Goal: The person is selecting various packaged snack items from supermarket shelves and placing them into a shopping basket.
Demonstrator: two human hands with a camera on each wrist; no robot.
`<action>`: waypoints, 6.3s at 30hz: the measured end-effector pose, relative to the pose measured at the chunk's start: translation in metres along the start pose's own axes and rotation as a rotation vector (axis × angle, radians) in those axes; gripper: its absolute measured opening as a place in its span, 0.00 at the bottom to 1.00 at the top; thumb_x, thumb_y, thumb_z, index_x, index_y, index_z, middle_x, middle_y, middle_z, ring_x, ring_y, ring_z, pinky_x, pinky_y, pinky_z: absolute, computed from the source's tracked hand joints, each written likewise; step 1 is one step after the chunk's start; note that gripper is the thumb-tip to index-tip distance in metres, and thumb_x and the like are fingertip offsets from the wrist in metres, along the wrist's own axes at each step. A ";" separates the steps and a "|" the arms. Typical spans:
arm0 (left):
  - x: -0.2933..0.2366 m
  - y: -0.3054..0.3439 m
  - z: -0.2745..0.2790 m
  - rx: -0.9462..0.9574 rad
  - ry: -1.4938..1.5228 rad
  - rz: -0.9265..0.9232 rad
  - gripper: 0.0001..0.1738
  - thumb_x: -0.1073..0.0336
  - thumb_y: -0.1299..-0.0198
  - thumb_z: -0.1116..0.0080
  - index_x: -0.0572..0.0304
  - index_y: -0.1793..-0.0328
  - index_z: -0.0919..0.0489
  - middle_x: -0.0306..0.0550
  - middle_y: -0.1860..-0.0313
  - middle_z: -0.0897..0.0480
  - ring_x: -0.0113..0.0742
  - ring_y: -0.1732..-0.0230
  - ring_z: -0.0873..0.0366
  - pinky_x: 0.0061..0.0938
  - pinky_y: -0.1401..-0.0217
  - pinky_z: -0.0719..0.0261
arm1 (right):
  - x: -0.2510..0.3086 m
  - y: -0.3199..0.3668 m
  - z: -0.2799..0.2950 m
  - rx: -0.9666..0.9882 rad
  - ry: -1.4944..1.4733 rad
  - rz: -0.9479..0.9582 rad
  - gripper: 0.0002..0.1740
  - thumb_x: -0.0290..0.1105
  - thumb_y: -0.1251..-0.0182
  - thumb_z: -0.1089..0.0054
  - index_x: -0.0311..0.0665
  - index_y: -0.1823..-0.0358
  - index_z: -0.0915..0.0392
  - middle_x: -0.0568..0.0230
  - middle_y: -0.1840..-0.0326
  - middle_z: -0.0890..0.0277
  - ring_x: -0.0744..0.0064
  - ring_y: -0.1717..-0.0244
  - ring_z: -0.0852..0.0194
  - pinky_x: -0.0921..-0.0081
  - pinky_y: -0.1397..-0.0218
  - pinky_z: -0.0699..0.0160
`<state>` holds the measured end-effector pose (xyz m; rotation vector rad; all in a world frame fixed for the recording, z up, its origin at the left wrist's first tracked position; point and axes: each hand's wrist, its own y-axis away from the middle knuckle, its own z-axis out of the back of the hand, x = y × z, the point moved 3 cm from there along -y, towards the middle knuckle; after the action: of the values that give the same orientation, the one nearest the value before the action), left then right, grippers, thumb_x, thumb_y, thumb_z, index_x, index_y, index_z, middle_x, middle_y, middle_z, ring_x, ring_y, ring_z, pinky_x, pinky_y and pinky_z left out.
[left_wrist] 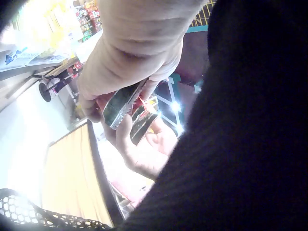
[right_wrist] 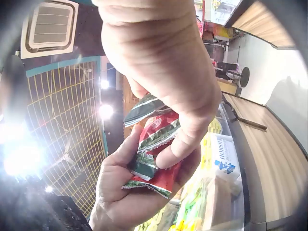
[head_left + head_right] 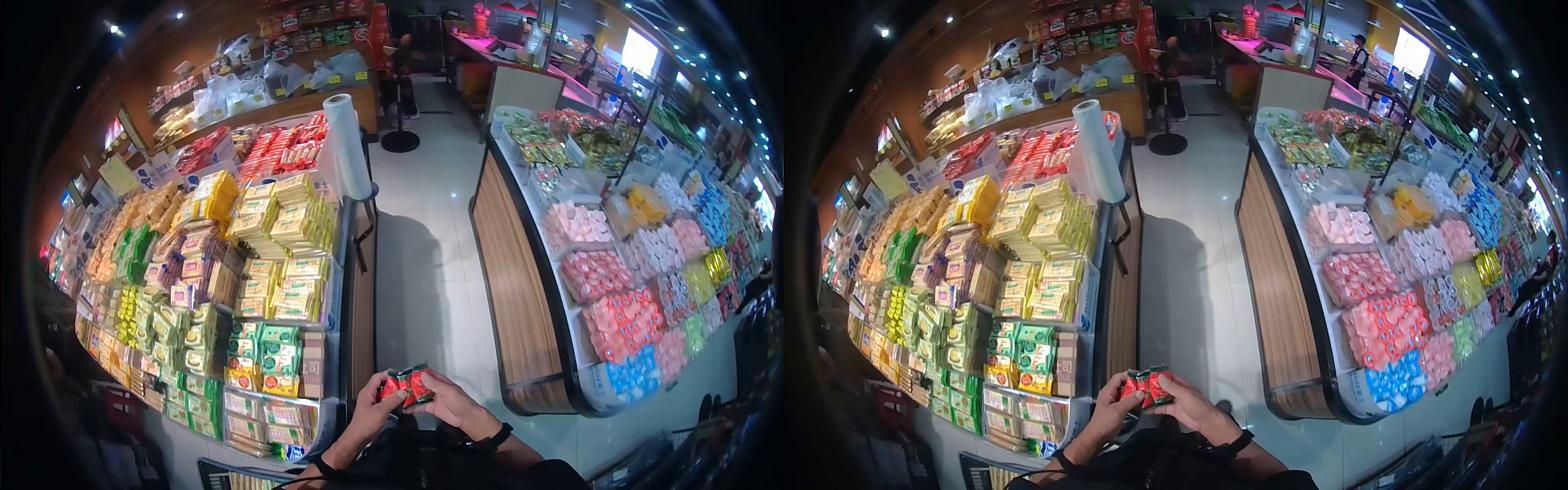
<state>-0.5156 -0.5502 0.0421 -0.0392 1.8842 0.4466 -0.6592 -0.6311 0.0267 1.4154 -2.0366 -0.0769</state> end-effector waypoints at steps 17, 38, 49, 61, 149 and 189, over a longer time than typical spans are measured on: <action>-0.055 -0.253 -0.105 -0.057 0.296 0.119 0.19 0.52 0.34 0.47 0.57 0.45 0.26 0.38 0.56 0.21 0.28 0.58 0.21 0.25 0.61 0.22 | 0.254 -0.111 0.086 -0.023 0.130 0.029 0.17 0.40 0.29 0.44 0.46 0.42 0.28 0.69 0.44 0.25 0.75 0.42 0.27 0.63 0.41 0.26; -0.122 -0.539 -0.139 -0.047 0.650 -0.009 0.11 0.71 0.34 0.46 0.60 0.46 0.25 0.46 0.54 0.17 0.36 0.54 0.17 0.33 0.50 0.15 | 0.481 -0.259 0.145 -0.151 0.078 0.276 0.19 0.32 0.29 0.43 0.31 0.42 0.32 0.57 0.46 0.25 0.66 0.46 0.23 0.60 0.43 0.20; -0.176 -0.667 -0.059 -0.236 0.589 -0.163 0.17 0.70 0.37 0.40 0.61 0.43 0.26 0.42 0.58 0.17 0.28 0.60 0.17 0.25 0.58 0.16 | 0.560 -0.429 0.111 -0.076 0.016 0.090 0.21 0.33 0.28 0.49 0.33 0.37 0.34 0.52 0.41 0.26 0.55 0.42 0.25 0.49 0.38 0.25; -0.202 -0.739 -0.005 -0.720 0.444 -0.252 0.18 0.70 0.42 0.33 0.57 0.47 0.25 0.37 0.63 0.18 0.20 0.69 0.21 0.15 0.72 0.23 | 0.602 -0.605 0.091 0.331 0.185 -0.347 0.20 0.34 0.29 0.46 0.34 0.40 0.32 0.55 0.42 0.26 0.61 0.41 0.26 0.57 0.35 0.30; -0.574 -1.381 0.611 -1.432 0.614 -0.372 0.22 0.62 0.39 0.36 0.64 0.43 0.30 0.43 0.60 0.21 0.25 0.68 0.23 0.21 0.76 0.25 | 0.795 -1.612 -0.299 0.752 0.423 -1.190 0.24 0.39 0.28 0.46 0.30 0.38 0.34 0.52 0.39 0.27 0.61 0.39 0.26 0.59 0.33 0.29; -0.744 -1.212 1.320 -1.866 0.781 -0.692 0.20 0.77 0.52 0.30 0.70 0.52 0.23 0.47 0.61 0.17 0.32 0.63 0.17 0.25 0.59 0.16 | 0.331 -2.027 -0.804 0.980 0.754 -1.399 0.23 0.42 0.30 0.44 0.34 0.41 0.29 0.59 0.45 0.22 0.68 0.46 0.22 0.61 0.38 0.24</action>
<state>1.2342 -1.3874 -0.0008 -2.2139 1.2646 1.6334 1.3621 -1.5131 0.0149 2.6143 -0.1238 0.8111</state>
